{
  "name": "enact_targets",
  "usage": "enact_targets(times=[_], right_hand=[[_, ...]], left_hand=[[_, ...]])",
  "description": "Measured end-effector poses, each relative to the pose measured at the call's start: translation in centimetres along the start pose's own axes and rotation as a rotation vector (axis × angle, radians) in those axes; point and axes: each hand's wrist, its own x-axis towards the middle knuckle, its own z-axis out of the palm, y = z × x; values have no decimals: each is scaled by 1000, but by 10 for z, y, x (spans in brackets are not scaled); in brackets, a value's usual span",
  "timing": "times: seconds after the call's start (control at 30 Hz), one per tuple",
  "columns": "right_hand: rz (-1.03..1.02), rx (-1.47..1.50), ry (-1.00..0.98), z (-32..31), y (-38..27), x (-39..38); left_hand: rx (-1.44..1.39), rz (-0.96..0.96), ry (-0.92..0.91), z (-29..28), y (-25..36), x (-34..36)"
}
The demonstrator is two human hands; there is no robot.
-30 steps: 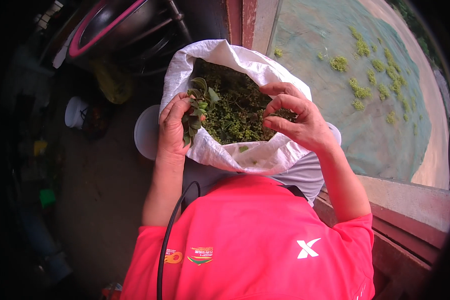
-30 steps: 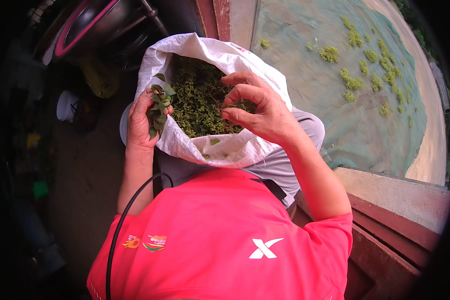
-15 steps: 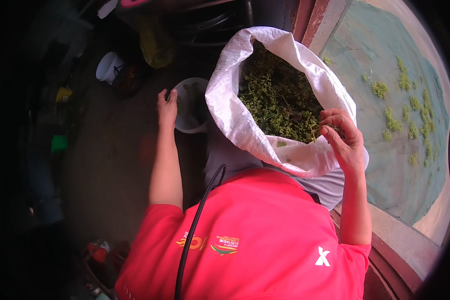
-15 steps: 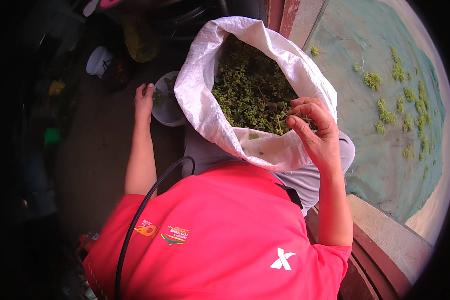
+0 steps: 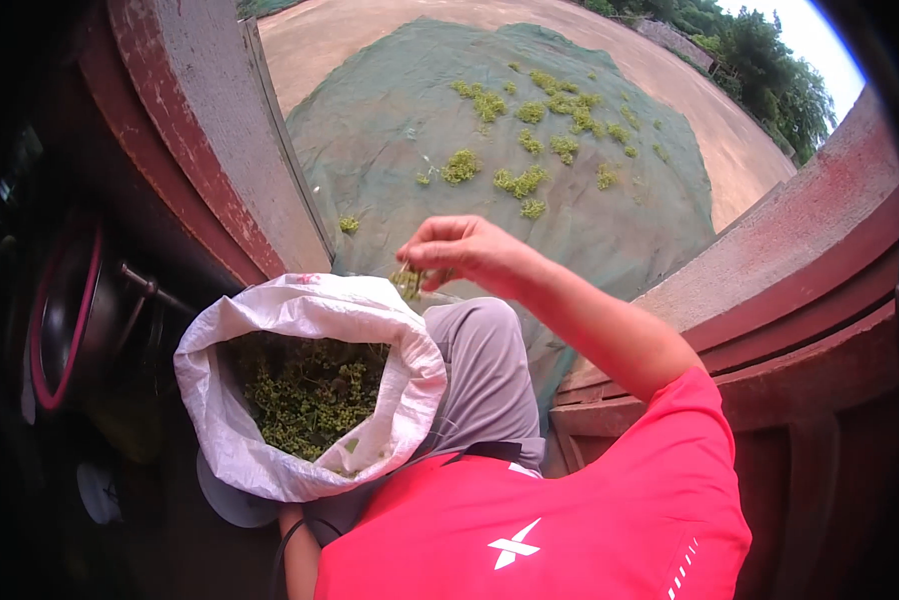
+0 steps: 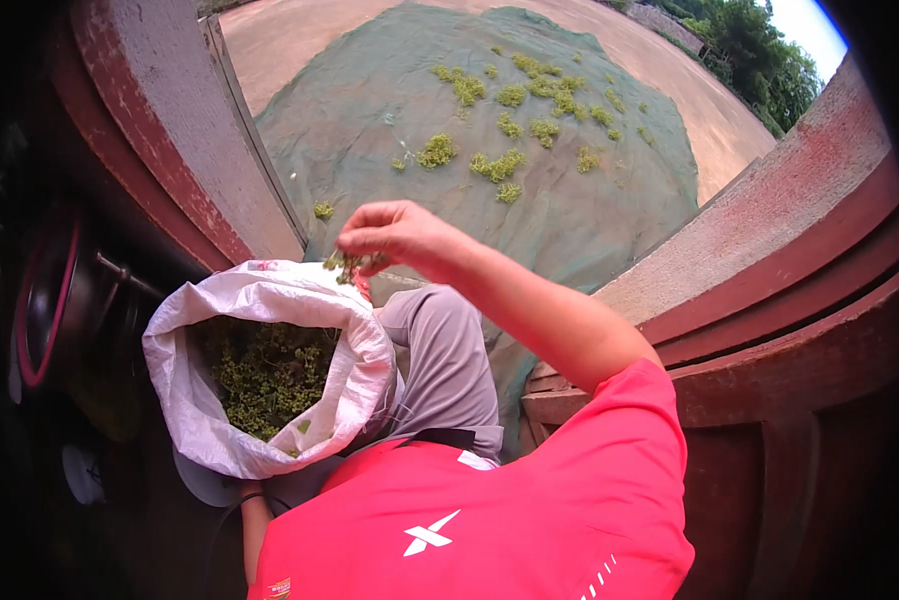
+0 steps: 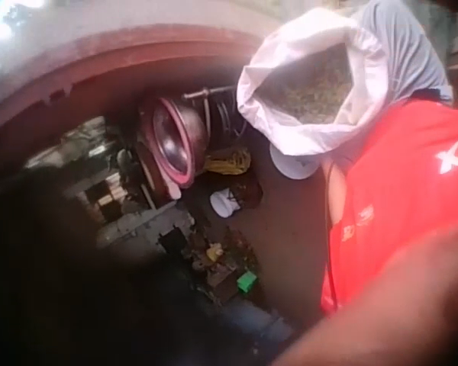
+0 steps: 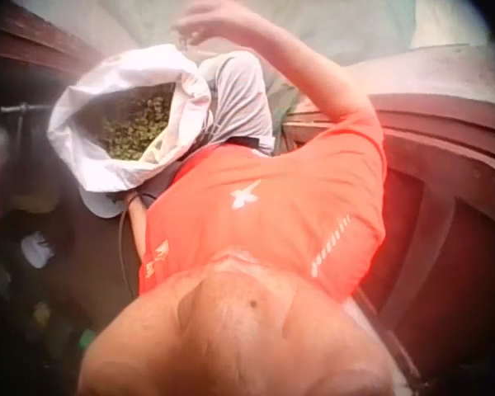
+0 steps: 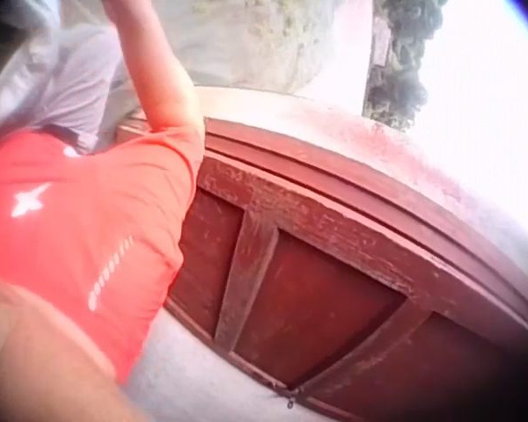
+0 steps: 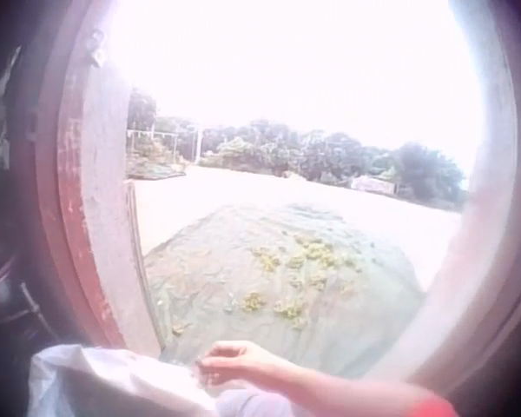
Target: The person sorts green plant stems from a white bag by hand, removing leaves and debris and placing the selected portions into a bucket.
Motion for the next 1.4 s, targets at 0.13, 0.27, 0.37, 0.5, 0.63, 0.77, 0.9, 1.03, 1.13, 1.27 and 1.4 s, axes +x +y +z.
enact_targets(times=[0.13, 0.27, 0.37, 0.5, 0.63, 0.77, 0.9, 1.03, 1.13, 1.27, 1.4], right_hand=[[-666, 26, 1264, -203, -147, -38], [-320, -350, 1260, -198, -136, -54], [-321, -213, 857, -147, -79, -38], [-184, -149, 331, -30, -11, -22], [8, -118, -214, 61, 25, 2], [-246, -1089, -557, 111, 58, 29], [-261, -1344, -378, 110, 103, 87], [-328, -1521, -269, 131, 118, 117], [-318, -1929, -131, 154, 124, 116], [-124, -1775, -159, 142, 136, 109], [-282, -1746, -172, 127, 144, 100]], left_hand=[[36, 61, -36, 11, 13, 7], [38, 74, -26, 11, 0, -1], [39, 115, 10, 12, 2, -6], [50, 127, 58, 19, 3, -4], [71, 116, 93, 17, 0, -15], [86, 139, 107, 14, 0, -19], [98, 159, 163, 12, -1, -20], [127, 196, 300, 14, -5, -21], [150, 214, 419, 17, -11, -22], [171, 216, 523, 21, -20, -20], [177, 211, 576, 21, -24, -21]])
